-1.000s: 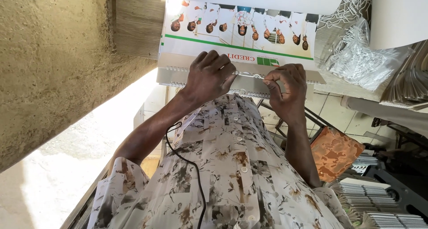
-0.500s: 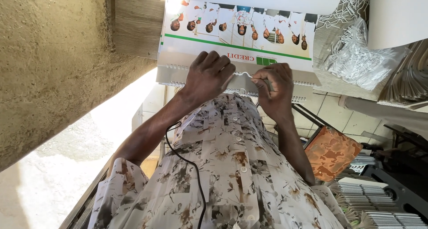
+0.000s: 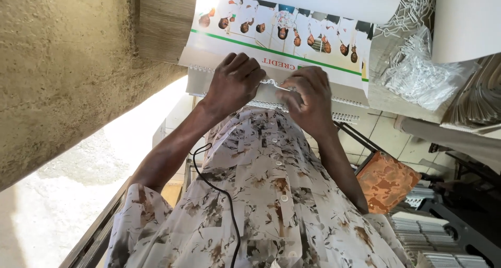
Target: The person inserts a metal spiral wire into the holes of a calendar page to bind it. They repeatedly thread the wire through the holes and twist it to secure the pages together.
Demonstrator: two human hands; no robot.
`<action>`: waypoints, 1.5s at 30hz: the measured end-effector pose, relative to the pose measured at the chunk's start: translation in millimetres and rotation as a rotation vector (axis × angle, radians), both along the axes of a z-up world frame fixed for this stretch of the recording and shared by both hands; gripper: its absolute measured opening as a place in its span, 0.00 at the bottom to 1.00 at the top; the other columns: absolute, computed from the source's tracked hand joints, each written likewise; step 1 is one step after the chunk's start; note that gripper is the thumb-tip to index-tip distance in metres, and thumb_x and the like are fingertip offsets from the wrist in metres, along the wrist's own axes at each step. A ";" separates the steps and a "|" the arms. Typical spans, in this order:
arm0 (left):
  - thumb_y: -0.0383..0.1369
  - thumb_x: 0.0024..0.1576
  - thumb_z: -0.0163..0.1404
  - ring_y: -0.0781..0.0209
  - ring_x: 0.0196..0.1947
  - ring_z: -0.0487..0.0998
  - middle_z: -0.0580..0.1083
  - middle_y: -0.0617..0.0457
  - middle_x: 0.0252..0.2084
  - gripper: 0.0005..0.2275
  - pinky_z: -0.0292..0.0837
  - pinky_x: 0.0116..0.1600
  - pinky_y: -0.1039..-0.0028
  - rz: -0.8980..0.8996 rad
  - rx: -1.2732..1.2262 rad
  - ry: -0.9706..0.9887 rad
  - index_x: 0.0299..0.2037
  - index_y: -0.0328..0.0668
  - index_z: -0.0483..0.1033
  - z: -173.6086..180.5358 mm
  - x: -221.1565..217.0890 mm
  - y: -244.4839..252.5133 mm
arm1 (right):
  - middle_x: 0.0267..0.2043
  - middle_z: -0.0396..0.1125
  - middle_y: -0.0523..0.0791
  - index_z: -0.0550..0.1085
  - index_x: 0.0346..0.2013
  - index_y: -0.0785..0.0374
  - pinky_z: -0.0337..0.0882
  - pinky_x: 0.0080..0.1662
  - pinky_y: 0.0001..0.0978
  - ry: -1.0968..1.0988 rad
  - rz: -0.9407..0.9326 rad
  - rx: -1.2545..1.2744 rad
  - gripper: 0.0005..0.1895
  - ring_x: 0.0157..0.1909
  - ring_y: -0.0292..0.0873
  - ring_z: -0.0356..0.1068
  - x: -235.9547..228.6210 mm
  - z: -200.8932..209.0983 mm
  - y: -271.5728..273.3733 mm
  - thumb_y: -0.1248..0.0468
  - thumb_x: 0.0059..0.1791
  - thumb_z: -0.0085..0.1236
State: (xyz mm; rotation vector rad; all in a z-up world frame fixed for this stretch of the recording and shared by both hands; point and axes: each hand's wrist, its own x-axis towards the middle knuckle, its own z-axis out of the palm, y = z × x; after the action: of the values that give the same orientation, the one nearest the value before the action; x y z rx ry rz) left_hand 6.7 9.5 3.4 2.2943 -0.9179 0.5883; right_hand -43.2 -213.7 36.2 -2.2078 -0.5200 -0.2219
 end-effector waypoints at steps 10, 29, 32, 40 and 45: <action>0.23 0.55 0.56 0.61 0.34 0.75 0.70 0.61 0.34 0.06 0.71 0.37 0.73 -0.125 -0.004 0.049 0.33 0.50 0.77 26.6 -2.2 -31.6 | 0.37 0.63 0.43 0.77 0.38 0.58 0.69 0.46 0.42 -0.175 -0.136 -0.228 0.05 0.43 0.50 0.67 -2.0 -14.6 -22.1 0.62 0.54 0.65; 0.24 0.58 0.51 0.59 0.37 0.80 0.72 0.60 0.34 0.06 0.79 0.44 0.70 -0.120 -0.027 0.309 0.32 0.47 0.80 30.1 -11.3 -40.2 | 0.36 0.65 0.43 0.77 0.35 0.57 0.68 0.42 0.42 -0.133 -0.182 -0.095 0.07 0.39 0.49 0.67 -1.9 -10.4 -7.6 0.71 0.51 0.66; 0.23 0.58 0.52 0.59 0.37 0.80 0.73 0.58 0.34 0.06 0.79 0.43 0.70 -0.099 -0.070 0.359 0.32 0.45 0.80 26.1 -11.1 -43.9 | 0.37 0.66 0.43 0.76 0.35 0.56 0.69 0.43 0.44 -0.164 -0.177 -0.108 0.07 0.40 0.51 0.69 -0.3 -13.3 -9.4 0.71 0.50 0.67; 0.24 0.55 0.60 0.56 0.36 0.80 0.70 0.56 0.33 0.05 0.78 0.43 0.67 -0.177 -0.182 0.436 0.34 0.42 0.77 30.5 -0.9 -47.0 | 0.35 0.68 0.46 0.74 0.34 0.60 0.70 0.40 0.45 -0.108 -0.135 -0.027 0.10 0.37 0.54 0.71 3.6 -14.9 -17.9 0.75 0.50 0.67; 0.21 0.52 0.62 0.50 0.35 0.79 0.72 0.51 0.32 0.14 0.77 0.48 0.59 -0.247 -0.223 0.556 0.46 0.39 0.74 54.7 4.2 -39.3 | 0.35 0.68 0.47 0.73 0.37 0.60 0.71 0.40 0.46 -0.082 -0.117 -0.009 0.11 0.39 0.55 0.71 8.1 -1.6 -18.9 0.74 0.49 0.69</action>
State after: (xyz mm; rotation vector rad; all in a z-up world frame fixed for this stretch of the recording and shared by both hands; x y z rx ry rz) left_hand 10.9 -29.8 58.1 1.9477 -0.7910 -0.0588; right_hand -35.1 -232.6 34.6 -2.2472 -0.4375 -0.3737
